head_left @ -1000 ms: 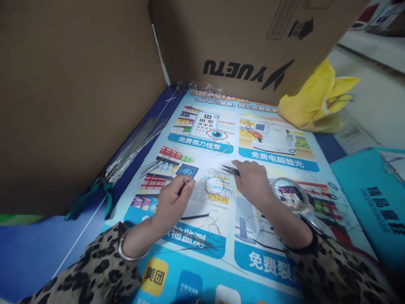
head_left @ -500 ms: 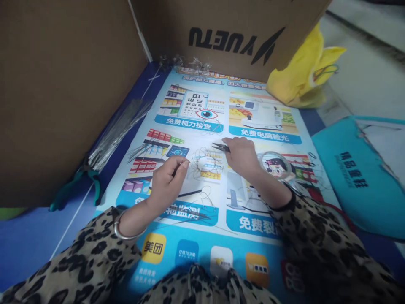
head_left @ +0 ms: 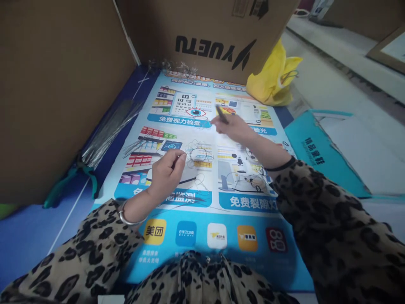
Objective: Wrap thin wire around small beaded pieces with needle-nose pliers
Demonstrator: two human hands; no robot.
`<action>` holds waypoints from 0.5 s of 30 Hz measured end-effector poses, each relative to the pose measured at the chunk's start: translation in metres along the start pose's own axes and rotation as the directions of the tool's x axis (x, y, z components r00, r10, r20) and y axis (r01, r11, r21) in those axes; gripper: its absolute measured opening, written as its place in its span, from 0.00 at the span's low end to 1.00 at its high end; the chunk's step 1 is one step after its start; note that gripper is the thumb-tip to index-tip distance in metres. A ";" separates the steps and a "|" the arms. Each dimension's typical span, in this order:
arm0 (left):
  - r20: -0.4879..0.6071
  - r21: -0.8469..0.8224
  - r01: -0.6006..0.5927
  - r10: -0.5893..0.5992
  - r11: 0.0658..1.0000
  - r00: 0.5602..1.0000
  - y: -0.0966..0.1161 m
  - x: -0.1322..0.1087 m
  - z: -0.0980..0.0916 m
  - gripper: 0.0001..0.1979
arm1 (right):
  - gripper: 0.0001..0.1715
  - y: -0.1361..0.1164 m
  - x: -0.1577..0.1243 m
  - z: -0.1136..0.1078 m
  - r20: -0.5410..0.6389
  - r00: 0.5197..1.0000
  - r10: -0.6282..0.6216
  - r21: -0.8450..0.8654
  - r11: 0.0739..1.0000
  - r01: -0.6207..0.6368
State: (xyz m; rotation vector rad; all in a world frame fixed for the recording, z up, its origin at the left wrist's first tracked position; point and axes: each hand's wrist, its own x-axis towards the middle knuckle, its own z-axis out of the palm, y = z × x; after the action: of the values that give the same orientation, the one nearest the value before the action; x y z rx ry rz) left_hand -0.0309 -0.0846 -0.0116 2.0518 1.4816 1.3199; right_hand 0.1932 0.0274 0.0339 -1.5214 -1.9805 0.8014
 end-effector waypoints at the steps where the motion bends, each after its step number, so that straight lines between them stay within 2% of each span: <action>1: -0.011 -0.004 -0.011 0.011 1.000 1.000 0.000 0.000 0.000 0.06 | 0.10 -0.009 0.002 -0.006 -0.059 0.998 -0.007 0.149 0.989 0.016; 2: -0.023 -0.009 -0.019 0.018 1.000 1.000 0.000 -0.001 0.000 0.06 | 0.09 -0.018 0.003 -0.012 -0.130 0.992 0.002 0.283 0.959 0.035; 5: -0.050 -0.036 -0.029 0.027 0.999 0.998 0.000 -0.002 -0.001 0.06 | 0.09 -0.038 -0.001 -0.023 -0.157 0.987 0.024 0.552 0.831 0.068; 9: -0.061 -0.085 -0.034 0.029 0.996 0.998 0.005 -0.004 -0.001 0.06 | 0.13 -0.050 -0.013 -0.024 -0.078 0.995 0.061 0.596 0.803 -0.002; 11: -0.060 -0.109 -0.059 0.053 0.992 0.997 0.008 -0.005 -0.001 0.05 | 0.12 -0.056 -0.018 -0.026 -0.087 0.993 0.081 0.602 0.799 -0.013; 13: -0.044 -0.128 -0.114 0.110 0.985 0.993 0.012 -0.004 -0.004 0.05 | 0.11 -0.064 -0.021 -0.031 -0.167 0.985 0.048 0.624 0.779 0.068; 15: -0.005 -0.129 -0.194 0.195 0.972 0.981 0.016 0.000 -0.009 0.04 | 0.13 -0.074 -0.025 -0.036 -0.226 0.972 -0.059 0.614 0.766 0.189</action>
State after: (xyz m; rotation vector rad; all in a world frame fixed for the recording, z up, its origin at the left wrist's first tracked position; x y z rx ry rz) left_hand -0.0289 -0.0938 0.0041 2.1588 1.1822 1.4377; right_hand 0.1757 -0.0058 0.1109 -1.0037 -1.4286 1.0785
